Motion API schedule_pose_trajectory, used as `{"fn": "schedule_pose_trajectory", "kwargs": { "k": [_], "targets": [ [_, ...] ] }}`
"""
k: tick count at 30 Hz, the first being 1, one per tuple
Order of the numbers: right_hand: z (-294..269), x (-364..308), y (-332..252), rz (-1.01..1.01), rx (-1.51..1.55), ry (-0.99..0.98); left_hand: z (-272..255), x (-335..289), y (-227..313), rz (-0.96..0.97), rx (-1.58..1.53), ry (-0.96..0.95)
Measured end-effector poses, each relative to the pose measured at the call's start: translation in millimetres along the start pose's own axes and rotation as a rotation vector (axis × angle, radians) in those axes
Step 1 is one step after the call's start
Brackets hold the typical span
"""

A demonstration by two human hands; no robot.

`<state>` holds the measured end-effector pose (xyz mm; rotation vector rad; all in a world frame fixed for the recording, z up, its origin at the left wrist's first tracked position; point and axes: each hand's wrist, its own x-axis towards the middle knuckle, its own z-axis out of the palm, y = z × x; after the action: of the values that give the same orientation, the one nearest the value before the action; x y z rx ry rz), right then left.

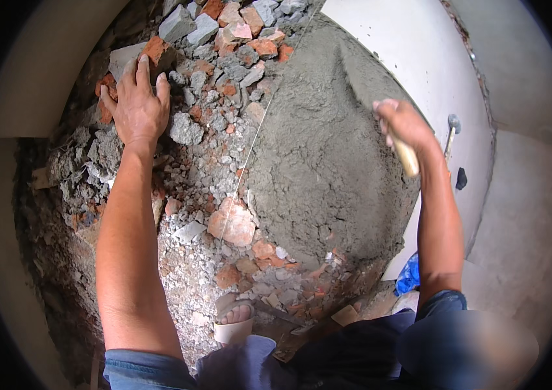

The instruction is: The person uses a rubber mallet to tap a white floor tile into place, then stands and clears debris from the floor. They pour cement from a bucket and spread it with a trowel to prepare the subfloor for tiling.

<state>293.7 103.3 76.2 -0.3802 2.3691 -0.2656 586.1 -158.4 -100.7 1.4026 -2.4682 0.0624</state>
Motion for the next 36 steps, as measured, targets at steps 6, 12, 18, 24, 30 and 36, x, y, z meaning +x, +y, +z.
{"fn": "schedule_pose_trajectory", "kwargs": {
  "k": [6, 12, 18, 24, 30, 36],
  "targets": [
    [-7, 27, -8, -0.04, -0.112, -0.057, 0, -1, 0, 0.007, -0.002, 0.006],
    [-8, -47, 33, -0.495, -0.179, 0.545, -2, 0, 1, -0.003, -0.001, 0.0],
    [17, -54, 71, -0.334, -0.585, 0.504, -4, -1, 1, -0.011, 0.001, -0.008],
    [-4, 17, 42, -0.405, -0.661, 0.684, 0, 1, 0, 0.003, 0.002, 0.005],
    [-16, 82, 14, -0.435, -0.819, 0.64, 1, 0, -1, 0.008, 0.002, 0.021],
    [-16, 69, 38, -0.28, -0.773, 0.586, 1, 0, -2, 0.011, -0.01, 0.02]
  ]
}}
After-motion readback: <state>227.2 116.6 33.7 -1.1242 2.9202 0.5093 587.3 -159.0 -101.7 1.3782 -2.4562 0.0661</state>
